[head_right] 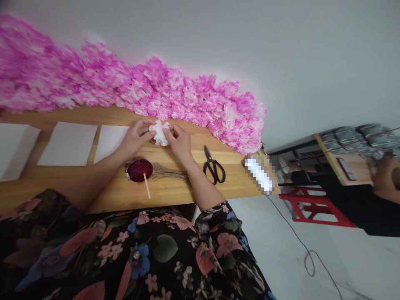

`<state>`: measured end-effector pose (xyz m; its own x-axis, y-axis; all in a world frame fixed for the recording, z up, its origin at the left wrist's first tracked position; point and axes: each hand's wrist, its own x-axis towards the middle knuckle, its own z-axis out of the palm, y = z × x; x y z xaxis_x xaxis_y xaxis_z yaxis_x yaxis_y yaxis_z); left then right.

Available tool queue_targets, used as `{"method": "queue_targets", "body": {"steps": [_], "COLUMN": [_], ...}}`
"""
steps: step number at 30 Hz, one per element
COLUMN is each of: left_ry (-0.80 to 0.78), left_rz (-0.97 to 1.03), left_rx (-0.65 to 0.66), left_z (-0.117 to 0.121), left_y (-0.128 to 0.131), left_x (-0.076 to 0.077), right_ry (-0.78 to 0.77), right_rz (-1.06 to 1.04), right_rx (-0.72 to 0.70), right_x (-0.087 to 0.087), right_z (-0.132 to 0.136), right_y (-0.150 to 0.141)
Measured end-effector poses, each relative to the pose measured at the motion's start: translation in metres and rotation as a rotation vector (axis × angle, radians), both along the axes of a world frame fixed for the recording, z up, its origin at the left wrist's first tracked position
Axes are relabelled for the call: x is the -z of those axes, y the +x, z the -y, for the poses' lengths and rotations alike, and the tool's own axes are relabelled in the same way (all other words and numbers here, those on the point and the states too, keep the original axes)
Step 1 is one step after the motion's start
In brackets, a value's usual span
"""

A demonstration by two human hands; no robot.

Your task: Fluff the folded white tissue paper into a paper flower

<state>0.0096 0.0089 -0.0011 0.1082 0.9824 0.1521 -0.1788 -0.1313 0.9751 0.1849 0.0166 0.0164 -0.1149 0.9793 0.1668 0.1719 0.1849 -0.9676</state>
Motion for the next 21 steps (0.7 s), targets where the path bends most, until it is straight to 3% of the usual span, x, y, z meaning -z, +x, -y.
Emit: {"method": "queue_targets", "body": {"steps": [5, 9, 14, 21], "left_ry": [0.000, -0.003, -0.003, 0.022], "left_rz": [0.010, 0.035, 0.072, 0.059], "left_rx": [0.022, 0.043, -0.023, -0.070], "left_z": [-0.001, -0.001, -0.002, -0.006], "left_y": [0.000, -0.001, -0.005, -0.008], "left_x": [0.001, 0.000, 0.002, 0.007], "right_ry": [-0.031, -0.140, -0.235, -0.096], "right_rz": [-0.006, -0.094, -0.124, -0.025], "right_rx": [0.014, 0.033, 0.019, 0.014], "right_x": [0.001, 0.003, 0.002, -0.005], "right_z": [-0.003, -0.009, -0.012, -0.008], "right_y": [0.002, 0.007, 0.012, 0.013]}}
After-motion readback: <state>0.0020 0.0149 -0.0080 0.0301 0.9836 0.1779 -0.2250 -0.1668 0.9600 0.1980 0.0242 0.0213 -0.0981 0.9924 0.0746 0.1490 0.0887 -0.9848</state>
